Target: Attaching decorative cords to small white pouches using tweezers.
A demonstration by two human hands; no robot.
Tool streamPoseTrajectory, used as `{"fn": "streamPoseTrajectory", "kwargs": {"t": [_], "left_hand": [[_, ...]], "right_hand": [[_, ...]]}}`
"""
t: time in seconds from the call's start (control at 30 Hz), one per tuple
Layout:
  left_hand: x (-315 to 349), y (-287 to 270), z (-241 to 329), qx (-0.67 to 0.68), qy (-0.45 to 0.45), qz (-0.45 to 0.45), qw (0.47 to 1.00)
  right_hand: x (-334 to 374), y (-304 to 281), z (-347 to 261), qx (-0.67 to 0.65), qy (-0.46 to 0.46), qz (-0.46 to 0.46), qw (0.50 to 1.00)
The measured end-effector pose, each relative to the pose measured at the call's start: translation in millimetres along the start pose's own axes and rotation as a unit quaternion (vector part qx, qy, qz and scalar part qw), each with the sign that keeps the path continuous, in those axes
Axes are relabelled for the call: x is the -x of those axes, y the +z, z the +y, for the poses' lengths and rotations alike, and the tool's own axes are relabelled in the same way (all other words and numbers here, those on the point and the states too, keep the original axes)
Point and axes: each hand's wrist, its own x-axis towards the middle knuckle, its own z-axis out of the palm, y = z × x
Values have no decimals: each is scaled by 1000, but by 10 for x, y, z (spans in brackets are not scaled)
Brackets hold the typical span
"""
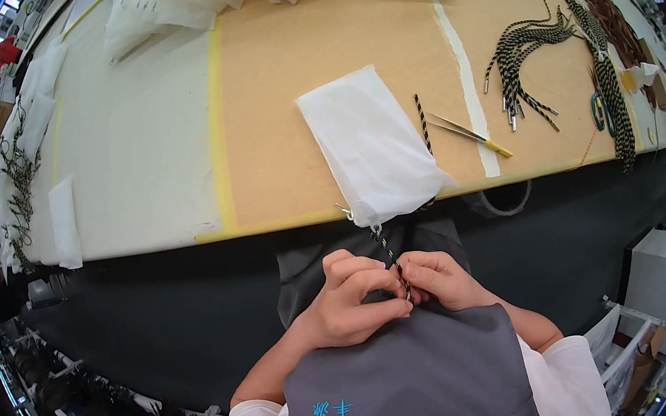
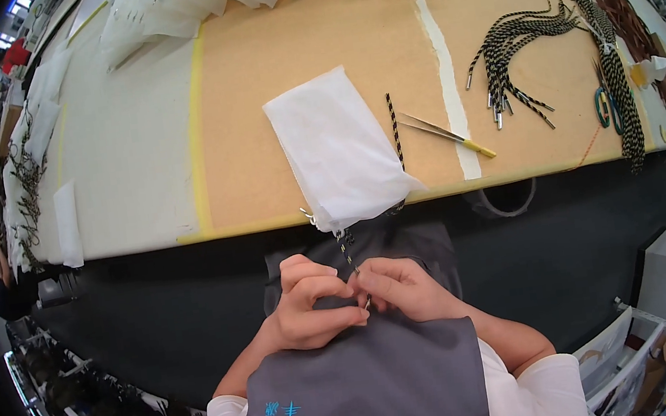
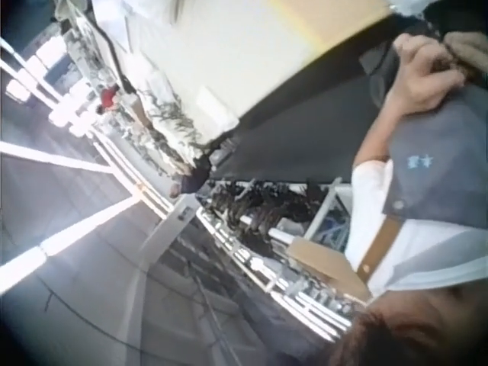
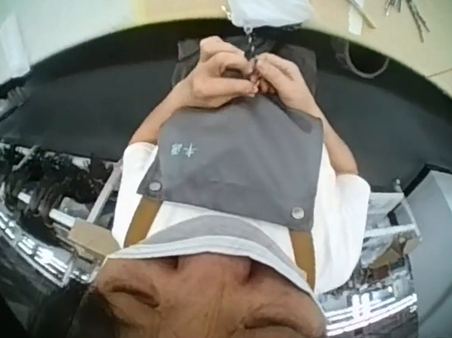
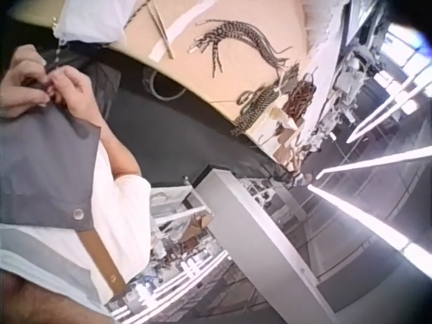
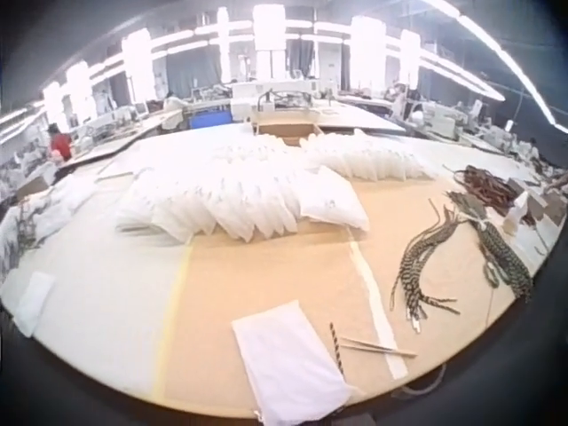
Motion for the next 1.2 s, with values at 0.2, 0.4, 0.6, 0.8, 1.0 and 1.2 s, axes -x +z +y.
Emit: {"fn": "streamPoseTrajectory", "kwargs": {"t": [0.2, 0.4, 0.6, 0.8, 1.0, 1.2], "left_hand": [[578, 274, -181, 299, -276, 168, 898], [485, 496, -279, 569, -384, 111, 719], [455, 554, -253, 444, -392, 74, 802], [383, 540, -211, 612, -411, 124, 664], [370, 505, -361, 618, -433, 114, 647], [306, 443, -318, 476, -468, 158, 728]], "right_hand": [[2, -16, -15, 341, -213, 1, 915], [2, 64, -101, 600, -247, -43, 759], [38, 73, -481, 669, -174, 42, 722], [-425, -14, -757, 692, -379, 114, 603], [-897, -35, -787, 662, -398, 175, 610], [-1045, 79, -726, 560, -482, 300, 603]]}}
